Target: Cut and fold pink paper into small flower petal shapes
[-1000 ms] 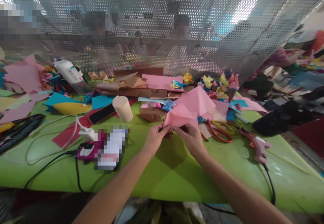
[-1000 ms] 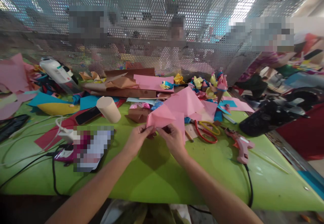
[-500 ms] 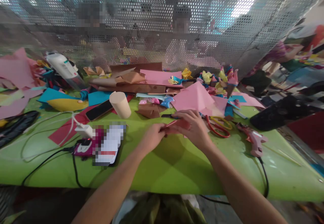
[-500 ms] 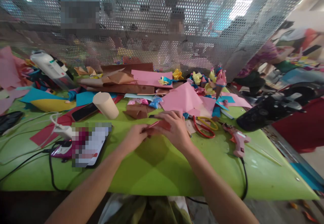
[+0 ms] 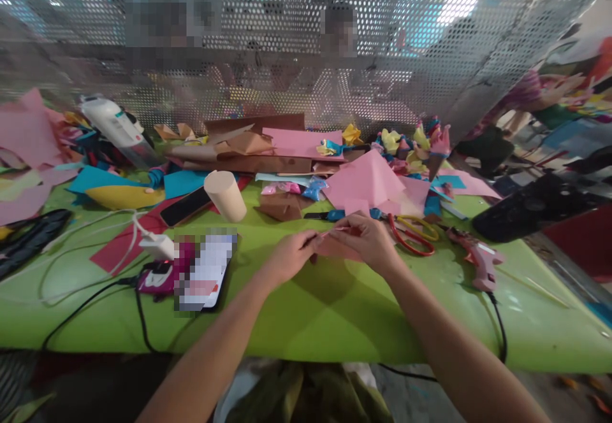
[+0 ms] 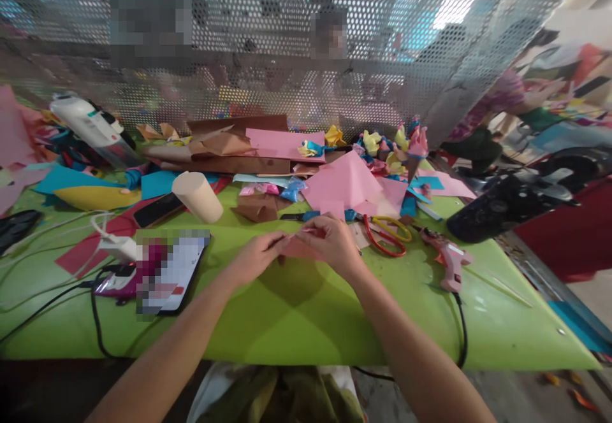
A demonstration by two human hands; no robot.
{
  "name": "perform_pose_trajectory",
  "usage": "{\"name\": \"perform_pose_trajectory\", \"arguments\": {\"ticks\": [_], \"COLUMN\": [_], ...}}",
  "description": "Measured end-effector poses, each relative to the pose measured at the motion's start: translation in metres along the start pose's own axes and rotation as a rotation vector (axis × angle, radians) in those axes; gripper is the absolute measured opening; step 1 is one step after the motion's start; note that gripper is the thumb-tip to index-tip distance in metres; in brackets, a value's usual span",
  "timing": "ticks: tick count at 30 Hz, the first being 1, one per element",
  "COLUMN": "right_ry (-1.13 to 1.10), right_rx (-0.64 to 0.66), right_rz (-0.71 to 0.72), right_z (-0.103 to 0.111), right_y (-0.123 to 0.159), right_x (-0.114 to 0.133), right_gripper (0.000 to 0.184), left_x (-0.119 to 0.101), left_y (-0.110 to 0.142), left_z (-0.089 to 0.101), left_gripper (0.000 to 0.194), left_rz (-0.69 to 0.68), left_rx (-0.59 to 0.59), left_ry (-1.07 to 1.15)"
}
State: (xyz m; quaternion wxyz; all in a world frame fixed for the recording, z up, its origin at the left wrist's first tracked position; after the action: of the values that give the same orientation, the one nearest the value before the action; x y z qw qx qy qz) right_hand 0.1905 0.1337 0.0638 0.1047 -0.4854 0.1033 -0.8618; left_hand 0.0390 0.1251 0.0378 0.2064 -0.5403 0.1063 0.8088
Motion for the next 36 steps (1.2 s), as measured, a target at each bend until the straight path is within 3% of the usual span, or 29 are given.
{"name": "perform_pose_trajectory", "arguments": {"ticks": [5, 11, 13, 16, 18, 22, 28, 33, 36], "right_ry": [-0.006, 0.119, 0.178, 0.213, 0.159, -0.051, -0.302, -0.444, -0.389], "right_rx": [0.014, -0.019, -0.12, -0.387, -0.458, -0.307, -0.169, -0.1, -0.115], "right_rz": [-0.016, 0.117, 0.193, 0.263, 0.255, 0.128, -0.097, -0.176, -0.197], "right_z": [-0.002, -0.002, 0.007, 0.03, 0.036, 0.019, -0.009, -0.026, -0.025], "right_y": [0.0, 0.001, 0.004, 0.015, 0.019, 0.014, 0.009, 0.007, 0.006], "right_x": [-0.003, 0.009, 0.021, 0.036, 0.038, 0.022, -0.002, -0.018, -0.027], "right_gripper": [0.017, 0.017, 0.017, 0.022, 0.015, 0.013, 0.017, 0.017, 0.015], "left_x": [0.001, -0.001, 0.004, 0.02, 0.029, 0.033, 0.034, 0.028, 0.019], "left_y": [0.0, -0.001, -0.003, -0.003, -0.001, -0.001, -0.003, -0.001, 0.0], "left_z": [0.004, 0.003, 0.007, 0.016, 0.018, 0.019, 0.011, 0.007, 0.008], "left_gripper": [0.028, 0.026, 0.026, 0.03, 0.037, 0.05, 0.052, 0.044, 0.038], "left_rz": [-0.002, 0.023, 0.066, 0.189, 0.251, 0.256, 0.248, 0.228, 0.177], "left_rx": [-0.031, -0.029, -0.09, -0.247, -0.316, -0.365, -0.358, -0.319, -0.289], "left_ry": [-0.012, 0.046, 0.142, 0.375, 0.529, 0.695, 0.762, 0.625, 0.488]}}
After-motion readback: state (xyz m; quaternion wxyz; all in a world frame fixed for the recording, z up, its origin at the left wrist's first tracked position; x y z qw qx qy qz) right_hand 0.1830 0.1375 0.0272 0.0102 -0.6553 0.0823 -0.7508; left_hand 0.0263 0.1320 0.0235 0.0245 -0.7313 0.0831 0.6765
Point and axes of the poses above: each hand's wrist, its own y-axis away from the middle knuckle, its own z-axis out of the back of the hand, x = y × z, the point moved 8 cm from there along -y, towards the middle knuckle, and after that the axes turned 1 degree about -x, right-handed, at the moved point
